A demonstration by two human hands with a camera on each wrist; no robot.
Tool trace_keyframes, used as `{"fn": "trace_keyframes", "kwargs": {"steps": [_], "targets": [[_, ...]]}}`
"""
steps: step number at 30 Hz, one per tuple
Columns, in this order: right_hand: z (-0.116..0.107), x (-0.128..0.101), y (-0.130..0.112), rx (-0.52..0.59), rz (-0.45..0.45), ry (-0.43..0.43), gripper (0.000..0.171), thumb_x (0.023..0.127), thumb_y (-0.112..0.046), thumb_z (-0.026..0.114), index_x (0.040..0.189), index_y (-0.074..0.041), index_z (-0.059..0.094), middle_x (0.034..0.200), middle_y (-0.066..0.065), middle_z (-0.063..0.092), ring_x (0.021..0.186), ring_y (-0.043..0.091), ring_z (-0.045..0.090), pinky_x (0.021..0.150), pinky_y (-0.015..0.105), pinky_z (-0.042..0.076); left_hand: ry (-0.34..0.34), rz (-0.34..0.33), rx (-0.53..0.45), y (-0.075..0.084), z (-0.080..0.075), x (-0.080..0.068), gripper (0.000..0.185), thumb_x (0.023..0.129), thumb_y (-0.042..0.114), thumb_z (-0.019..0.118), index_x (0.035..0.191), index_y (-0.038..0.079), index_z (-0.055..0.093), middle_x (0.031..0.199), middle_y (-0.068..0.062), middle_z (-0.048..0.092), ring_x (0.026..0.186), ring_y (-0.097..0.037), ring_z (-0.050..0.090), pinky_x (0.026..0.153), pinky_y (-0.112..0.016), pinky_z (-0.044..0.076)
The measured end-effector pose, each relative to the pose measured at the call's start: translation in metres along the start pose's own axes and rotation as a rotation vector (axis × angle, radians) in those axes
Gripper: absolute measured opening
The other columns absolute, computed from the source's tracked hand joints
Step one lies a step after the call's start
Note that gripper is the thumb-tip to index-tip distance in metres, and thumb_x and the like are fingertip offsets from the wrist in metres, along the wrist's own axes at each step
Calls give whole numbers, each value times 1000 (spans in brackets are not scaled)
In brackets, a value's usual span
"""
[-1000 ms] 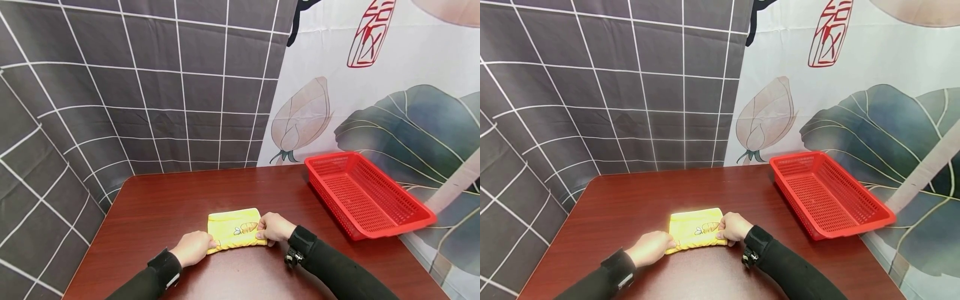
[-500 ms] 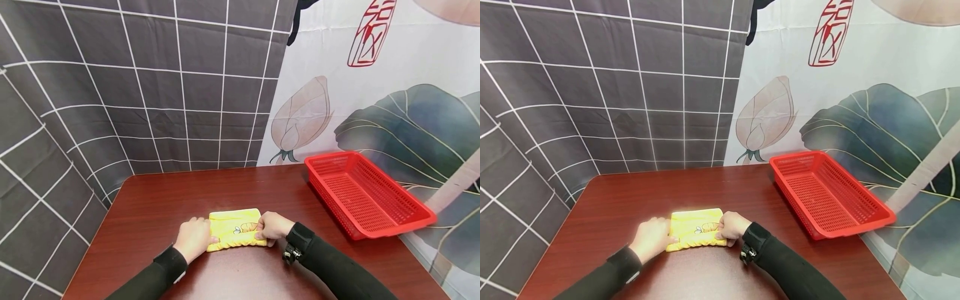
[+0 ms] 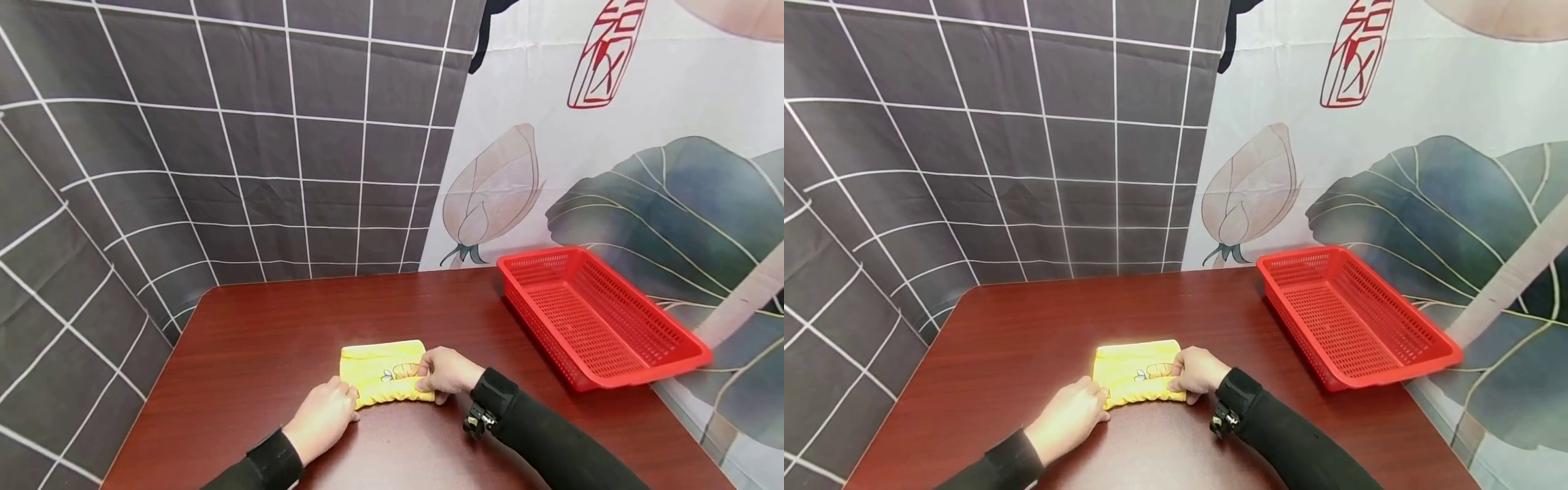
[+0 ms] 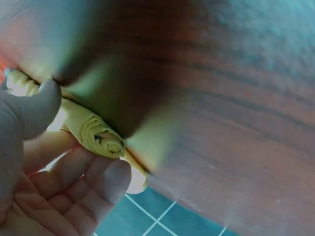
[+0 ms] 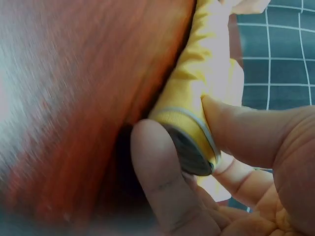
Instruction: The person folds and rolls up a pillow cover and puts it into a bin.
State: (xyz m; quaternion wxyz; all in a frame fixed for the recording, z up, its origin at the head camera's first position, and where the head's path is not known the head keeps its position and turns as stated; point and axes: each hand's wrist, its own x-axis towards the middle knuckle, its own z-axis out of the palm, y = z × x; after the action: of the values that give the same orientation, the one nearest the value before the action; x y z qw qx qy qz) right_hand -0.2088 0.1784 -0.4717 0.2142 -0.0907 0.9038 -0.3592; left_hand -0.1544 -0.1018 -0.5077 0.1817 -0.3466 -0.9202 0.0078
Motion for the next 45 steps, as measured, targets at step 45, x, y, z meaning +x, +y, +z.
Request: {"fn": "trace_keyframes", "kwargs": {"steps": [45], "targets": [[42,-27,0,-831,-519,440,13,82,-5,85,83,-9,73,81,4,54,65,18,55,59,31,53,-267,-118,-350,-29,-5,17,30,88,17,84,70,22,60,63,9,47,62,-11,46,60,-30,41]]}}
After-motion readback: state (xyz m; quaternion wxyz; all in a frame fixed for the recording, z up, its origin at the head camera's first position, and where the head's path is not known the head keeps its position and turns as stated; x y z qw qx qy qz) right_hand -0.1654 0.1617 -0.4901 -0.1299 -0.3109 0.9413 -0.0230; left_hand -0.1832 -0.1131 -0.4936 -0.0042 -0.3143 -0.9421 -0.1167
